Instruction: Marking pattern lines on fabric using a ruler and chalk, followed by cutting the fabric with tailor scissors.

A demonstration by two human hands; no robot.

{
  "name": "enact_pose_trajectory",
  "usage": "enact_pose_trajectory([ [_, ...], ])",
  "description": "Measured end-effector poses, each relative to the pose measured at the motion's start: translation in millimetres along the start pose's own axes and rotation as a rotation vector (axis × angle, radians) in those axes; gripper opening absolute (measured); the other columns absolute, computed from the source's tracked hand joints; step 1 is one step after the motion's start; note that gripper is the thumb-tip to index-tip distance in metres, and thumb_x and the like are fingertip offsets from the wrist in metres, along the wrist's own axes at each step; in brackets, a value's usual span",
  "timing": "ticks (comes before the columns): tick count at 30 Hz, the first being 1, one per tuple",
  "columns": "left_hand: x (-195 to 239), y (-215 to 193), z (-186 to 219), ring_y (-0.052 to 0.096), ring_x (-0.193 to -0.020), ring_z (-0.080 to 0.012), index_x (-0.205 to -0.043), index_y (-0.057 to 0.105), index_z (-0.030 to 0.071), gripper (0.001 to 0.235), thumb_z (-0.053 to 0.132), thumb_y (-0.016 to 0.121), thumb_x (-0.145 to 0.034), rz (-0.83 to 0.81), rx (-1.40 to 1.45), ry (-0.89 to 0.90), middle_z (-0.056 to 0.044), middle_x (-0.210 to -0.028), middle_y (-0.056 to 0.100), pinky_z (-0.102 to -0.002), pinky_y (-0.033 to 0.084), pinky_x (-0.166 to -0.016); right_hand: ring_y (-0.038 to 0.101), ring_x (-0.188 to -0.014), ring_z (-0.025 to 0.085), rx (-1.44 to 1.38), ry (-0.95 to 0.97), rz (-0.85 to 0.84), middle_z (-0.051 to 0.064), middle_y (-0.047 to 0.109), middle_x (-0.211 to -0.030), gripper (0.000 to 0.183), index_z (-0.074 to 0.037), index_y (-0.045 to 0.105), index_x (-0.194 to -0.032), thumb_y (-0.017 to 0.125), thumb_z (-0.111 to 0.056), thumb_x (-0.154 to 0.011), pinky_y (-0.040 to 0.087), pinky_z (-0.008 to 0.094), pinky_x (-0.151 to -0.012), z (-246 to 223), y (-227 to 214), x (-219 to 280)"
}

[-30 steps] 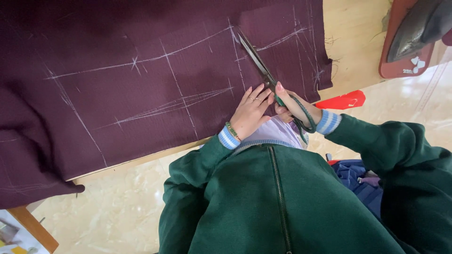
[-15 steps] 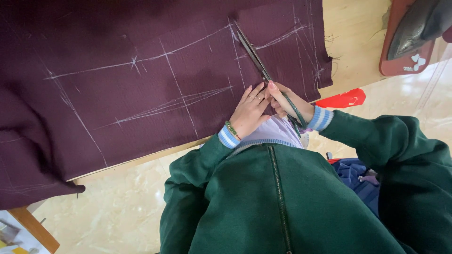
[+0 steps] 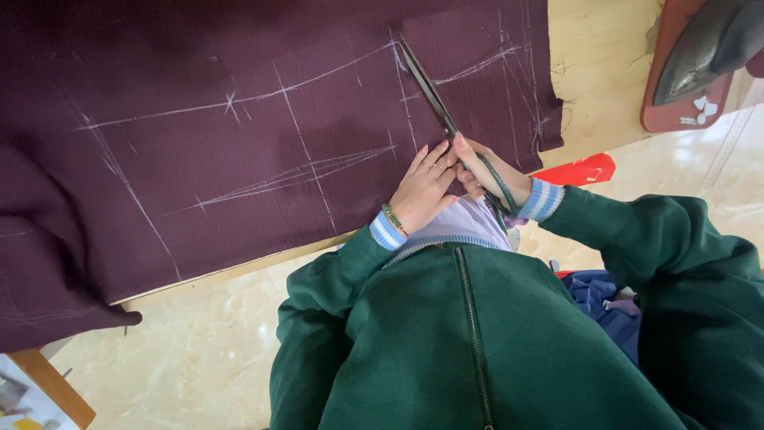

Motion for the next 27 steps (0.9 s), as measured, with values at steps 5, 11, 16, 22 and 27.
enact_pose_trajectory([
  [5,0,-1,0,0.028,-0.154,-0.0305,-0.131,0.063,0.002,0.064,0.035,0.084,-0.080,0.017,-0.008,0.008,-0.017,-0.151,0.051,-0.052,0.015,-0.130,0.043,-0.043,0.004,0.071,0.007,0.024,-0.003,0.038,-0.065,0.058,-0.011,0.049,-0.109,0.042,-0.068,-0.104,0.038,0.020,-0.031,-7,3,2],
  [11,0,2,-1,0.031,-0.153,-0.0281,-0.128,0.066,0.005,0.058,0.037,0.082,-0.083,0.029,-0.014,-0.014,-0.014,-0.143,0.057,-0.049,0.016,-0.130,0.039,-0.038,0.005,0.025,-0.034,0.027,-0.002,0.036,-0.060,0.059,-0.006,0.055,-0.107,0.045,-0.064,-0.106,0.035,0.021,-0.029,-16,11,11],
  [16,0,-1,3,0.031,-0.153,-0.0281,-0.133,0.063,0.009,0.060,0.039,0.081,-0.084,0.060,-0.021,-0.026,-0.012,-0.146,0.055,-0.051,0.018,-0.129,0.039,-0.043,0.004,0.098,-0.020,-0.031,-0.003,0.035,-0.064,0.060,-0.007,0.051,-0.107,0.037,-0.066,-0.106,0.036,0.019,-0.032,-38,9,23],
  [22,-10,-8,10,0.029,-0.154,-0.0287,-0.147,0.054,0.018,0.067,0.038,0.080,-0.089,0.135,-0.037,-0.101,-0.009,-0.153,0.049,-0.053,0.021,-0.127,0.043,-0.053,0.005,0.278,0.005,-0.107,0.003,0.044,-0.075,0.066,-0.005,0.048,-0.110,0.029,-0.069,-0.107,0.043,0.021,-0.043,-75,-13,47],
  [27,-37,-41,3,0.025,-0.155,-0.0317,-0.153,0.047,0.017,0.075,0.036,0.083,-0.090,0.212,-0.110,-0.249,-0.011,-0.158,0.043,-0.053,0.023,-0.127,0.043,-0.062,0.008,0.480,0.014,-0.211,0.005,0.045,-0.085,0.068,-0.005,0.043,-0.110,0.025,-0.071,-0.107,0.044,0.024,-0.053,-93,-63,30],
])
Point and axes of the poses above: each hand's wrist, its own x-axis away from the middle knuckle, its own y-axis out of the palm, z = x × y, the point moved 4 cm from there along -x, towards the middle knuckle
